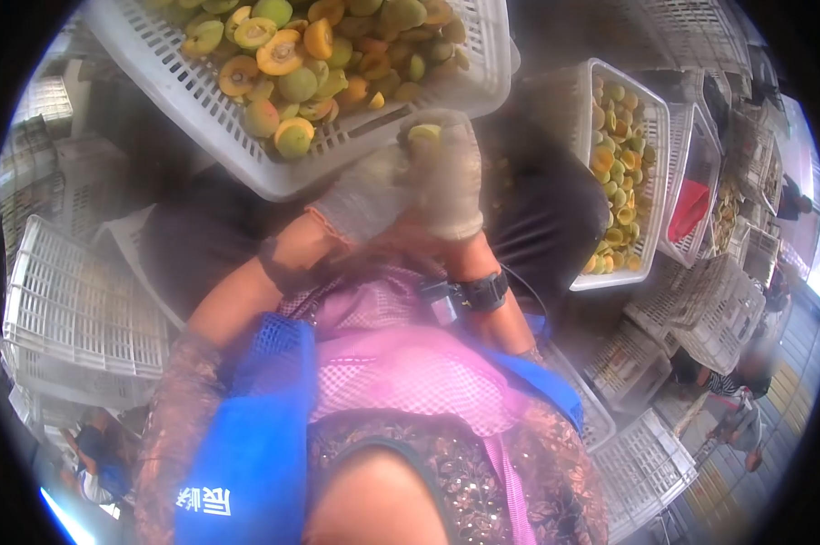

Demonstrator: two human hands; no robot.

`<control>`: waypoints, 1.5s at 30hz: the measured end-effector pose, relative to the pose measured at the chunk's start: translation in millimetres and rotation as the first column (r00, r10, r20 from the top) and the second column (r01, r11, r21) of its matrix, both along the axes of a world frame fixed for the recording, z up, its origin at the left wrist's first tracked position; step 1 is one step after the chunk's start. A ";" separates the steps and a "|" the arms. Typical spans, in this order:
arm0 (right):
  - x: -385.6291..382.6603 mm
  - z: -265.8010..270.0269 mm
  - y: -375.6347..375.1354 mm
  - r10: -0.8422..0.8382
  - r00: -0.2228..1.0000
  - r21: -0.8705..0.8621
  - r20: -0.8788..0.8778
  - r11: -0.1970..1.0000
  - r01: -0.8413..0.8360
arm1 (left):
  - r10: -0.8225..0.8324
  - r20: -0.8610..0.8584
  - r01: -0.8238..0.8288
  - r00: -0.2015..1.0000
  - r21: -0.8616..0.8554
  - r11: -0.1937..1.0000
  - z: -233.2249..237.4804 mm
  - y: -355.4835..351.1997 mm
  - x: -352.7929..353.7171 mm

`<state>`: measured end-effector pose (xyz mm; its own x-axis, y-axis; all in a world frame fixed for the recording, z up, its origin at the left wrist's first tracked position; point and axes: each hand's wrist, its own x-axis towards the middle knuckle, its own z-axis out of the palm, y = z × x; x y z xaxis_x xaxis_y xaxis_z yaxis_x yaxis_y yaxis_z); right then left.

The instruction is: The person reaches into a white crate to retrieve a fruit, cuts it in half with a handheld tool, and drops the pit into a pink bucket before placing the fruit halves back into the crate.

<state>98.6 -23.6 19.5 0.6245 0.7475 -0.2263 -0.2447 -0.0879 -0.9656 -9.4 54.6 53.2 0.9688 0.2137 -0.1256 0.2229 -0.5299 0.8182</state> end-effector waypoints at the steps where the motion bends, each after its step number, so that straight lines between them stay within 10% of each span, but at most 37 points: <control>1: -1.9 5.0 0.7 0.001 0.985 0.077 -0.175 0.997 0.012 | 0.000 0.002 0.000 1.000 0.000 1.000 -8.1 -4.5 0.6; 3: -0.2 5.4 1.3 0.018 0.940 0.155 -0.342 0.987 0.038 | 0.462 0.002 -0.429 0.887 -0.367 0.825 -37.9 -19.7 3.3; 6: 3.0 1.6 3.3 0.043 0.935 0.172 -0.351 0.985 0.020 | 0.601 -0.168 -0.611 0.781 -0.406 0.680 -54.0 -26.8 9.6; 10: -3.5 9.9 6.7 0.042 0.968 0.143 -0.247 0.990 -0.007 | 0.457 0.046 -0.345 0.889 -0.589 0.731 -87.7 -22.6 -2.5; 13: -2.8 20.1 7.9 0.184 0.963 0.135 -0.196 0.978 -0.160 | 0.380 0.418 -0.263 0.825 -0.312 0.913 -85.0 -7.4 -8.6; 15: 4.2 52.8 7.2 0.235 0.953 0.066 -0.191 0.972 -0.226 | 0.084 -0.106 -0.046 0.991 0.326 0.944 -62.8 8.8 -11.2; 16: 10.4 62.0 4.4 0.286 0.938 -0.006 -0.194 0.956 -0.292 | 0.085 -0.103 -0.047 0.991 0.327 0.944 -74.0 12.6 -11.7; 18: 26.0 46.9 2.4 0.260 0.931 -0.001 -0.255 0.963 -0.269 | 0.130 0.360 -0.317 0.924 0.530 0.787 -85.9 19.0 -8.4; 19: 30.0 42.9 2.7 0.301 0.885 0.111 -0.354 0.954 -0.280 | 0.126 0.364 -0.317 0.923 0.531 0.786 -78.9 16.5 -8.2; 20: 32.5 36.1 3.6 0.352 0.823 0.222 -0.445 0.934 -0.279 | 0.384 0.260 -0.413 0.886 0.069 0.908 -71.5 9.6 -9.8; 21: 33.7 22.4 4.4 0.351 0.822 0.272 -0.447 0.929 -0.249 | 0.552 0.037 -0.495 0.833 -0.394 0.774 -60.2 5.0 -13.0; 22: 32.5 13.7 4.8 0.353 0.819 0.272 -0.452 0.929 -0.250 | 0.554 0.033 -0.499 0.832 -0.393 0.772 -65.2 0.7 -18.1; 24: 29.6 -0.7 5.2 0.297 0.872 0.202 -0.389 0.951 -0.234 | 0.294 0.075 -0.302 0.953 0.141 0.943 -77.9 -7.2 -26.1; 28: 24.6 -4.0 7.7 0.208 0.940 0.092 -0.272 0.977 -0.190 | 0.413 0.130 -0.367 0.902 -0.273 0.889 -79.1 -7.7 -17.6; 30: 17.5 5.3 10.9 0.021 0.866 -0.013 -0.500 0.999 -0.032 | 0.330 -0.056 -0.334 0.942 -0.121 0.935 -73.0 -5.1 -12.3; 34: 12.0 7.9 4.8 0.091 0.935 0.057 -0.344 0.996 -0.076 | 0.375 -0.151 -0.396 0.915 -0.151 0.906 -42.7 -6.9 -14.3; 37: 18.2 -0.8 1.0 0.170 0.675 0.270 -0.718 0.962 0.046 | 0.379 0.047 -0.380 0.924 0.033 0.924 -50.7 -11.7 -9.5; 39: 14.2 -2.9 -2.9 0.167 0.980 0.150 -0.106 0.977 -0.150 | 0.471 0.047 -0.462 0.881 -0.125 0.878 -48.6 -13.1 -7.9; 40: 14.3 -2.0 -3.0 0.168 0.979 0.149 -0.111 0.977 -0.151 | 0.472 0.041 -0.465 0.880 -0.125 0.877 -50.1 -14.2 -8.8; 42: 16.7 3.9 -1.9 0.156 0.763 0.269 -0.627 0.963 0.025 | 0.491 0.048 -0.479 0.870 -0.152 0.865 -55.6 -17.0 -9.8; 45: 17.9 6.3 -1.0 0.168 0.810 0.255 -0.562 0.967 -0.023 | 0.303 0.206 -0.339 0.930 0.169 0.926 -81.5 -17.6 -10.9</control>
